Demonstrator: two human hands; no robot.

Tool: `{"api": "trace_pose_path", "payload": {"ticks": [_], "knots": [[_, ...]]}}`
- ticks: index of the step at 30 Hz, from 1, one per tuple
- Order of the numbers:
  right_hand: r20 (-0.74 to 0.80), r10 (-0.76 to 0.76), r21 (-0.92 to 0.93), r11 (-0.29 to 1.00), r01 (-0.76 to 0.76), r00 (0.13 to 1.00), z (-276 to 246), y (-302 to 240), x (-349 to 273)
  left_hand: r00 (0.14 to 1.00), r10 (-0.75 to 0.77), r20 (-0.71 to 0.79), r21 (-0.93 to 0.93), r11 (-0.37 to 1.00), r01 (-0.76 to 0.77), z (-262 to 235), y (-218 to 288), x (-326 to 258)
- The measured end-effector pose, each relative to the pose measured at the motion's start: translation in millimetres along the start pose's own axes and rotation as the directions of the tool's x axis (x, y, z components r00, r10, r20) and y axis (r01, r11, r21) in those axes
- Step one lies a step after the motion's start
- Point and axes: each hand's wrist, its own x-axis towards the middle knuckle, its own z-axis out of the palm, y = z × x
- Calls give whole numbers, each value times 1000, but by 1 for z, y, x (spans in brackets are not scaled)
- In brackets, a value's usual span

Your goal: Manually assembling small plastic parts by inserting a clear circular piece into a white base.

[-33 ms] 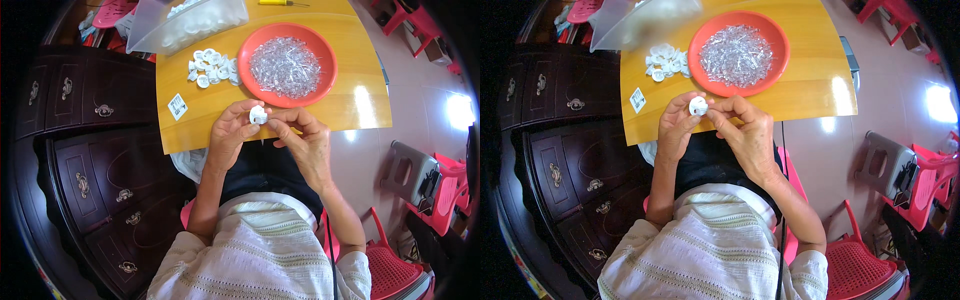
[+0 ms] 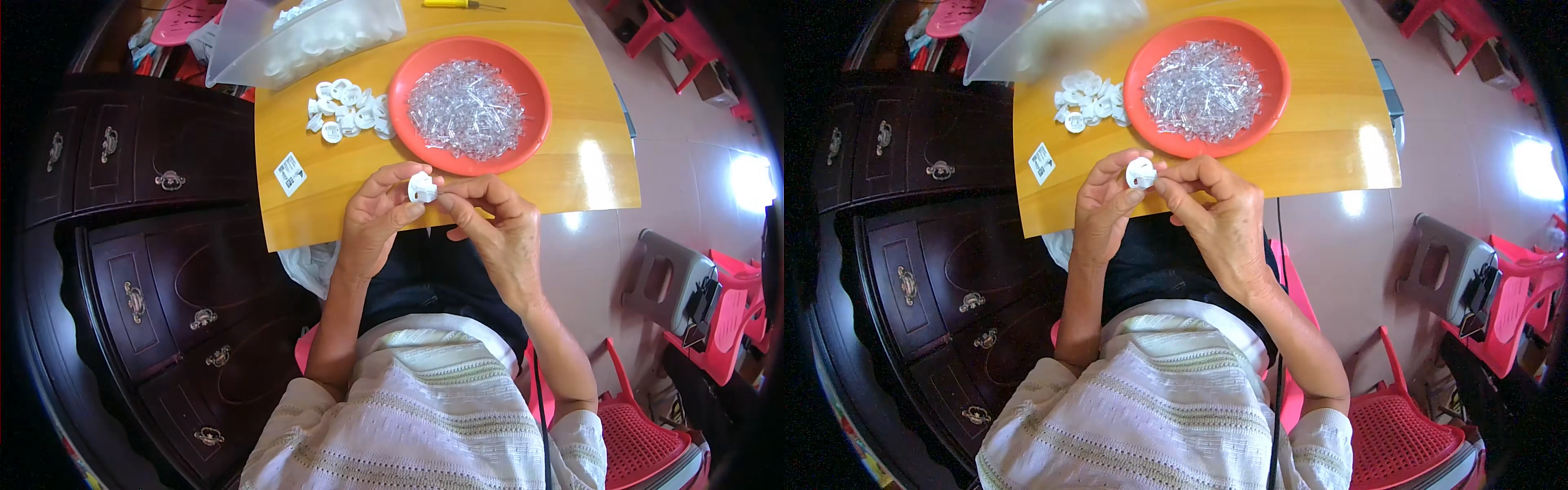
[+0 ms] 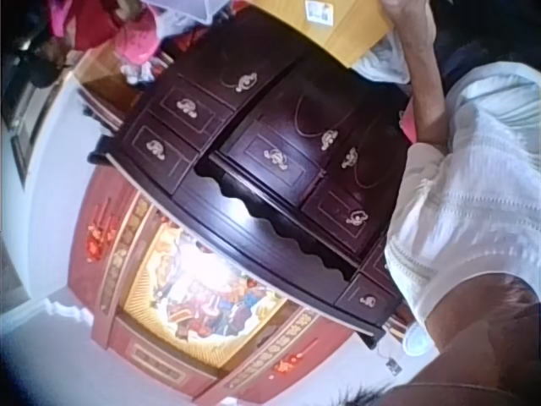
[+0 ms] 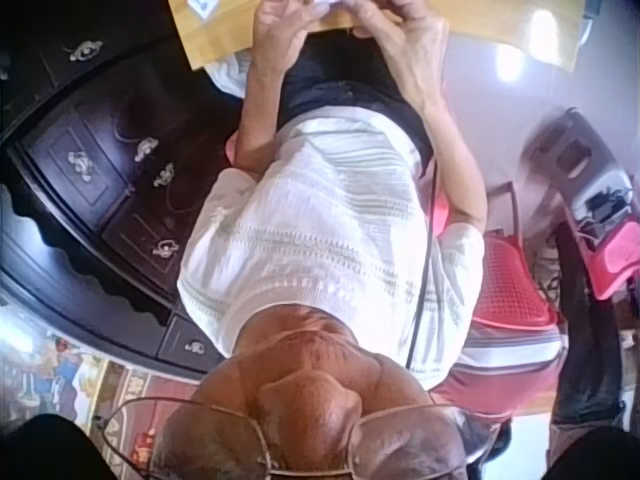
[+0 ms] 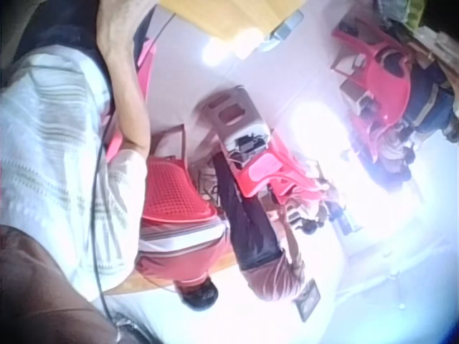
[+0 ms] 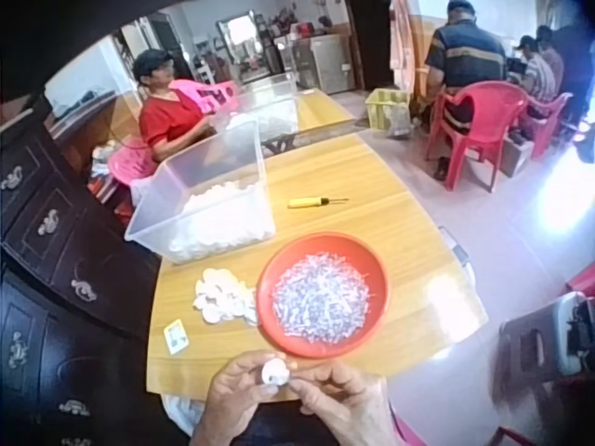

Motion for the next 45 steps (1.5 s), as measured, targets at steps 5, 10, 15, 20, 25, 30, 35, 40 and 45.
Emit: {"api": "trace_pose_path", "payload": {"ticks": [5,10,15,20,25,30,35,40,45], "knots": [[13,3,-19,1000,-3,1000,-1,0,0,1000,-4,-1,31,1000,4,-1,1,0],[13,17,-30,999,-16,1000,-1,-2,0,1000,-18,-4,19,1000,18,-1,0,0],[11,54,0,999,-54,998,-2,-2,0,1000,-30,-4,2,1000,30,0,0,0],[11,57,9,998,-57,998,-2,-2,0,999,-46,-16,-30,999,46,4,3,0],[12,39,-31,999,-38,999,-3,-3,0,999,-48,-26,-7,999,47,3,3,0],[3,13,-46,999,-13,1000,-2,-2,0,1000,-25,-5,28,999,25,2,4,1],[-13,-27,-25,999,26,1000,-2,1,0,998,-54,-24,38,998,55,4,4,0],[-8,-14,-36,999,14,1000,-3,0,0,998,-60,-24,36,998,61,5,5,0],[-1,-24,-49,999,24,1000,-3,0,0,998,-59,-26,40,997,60,5,5,-1]]}}
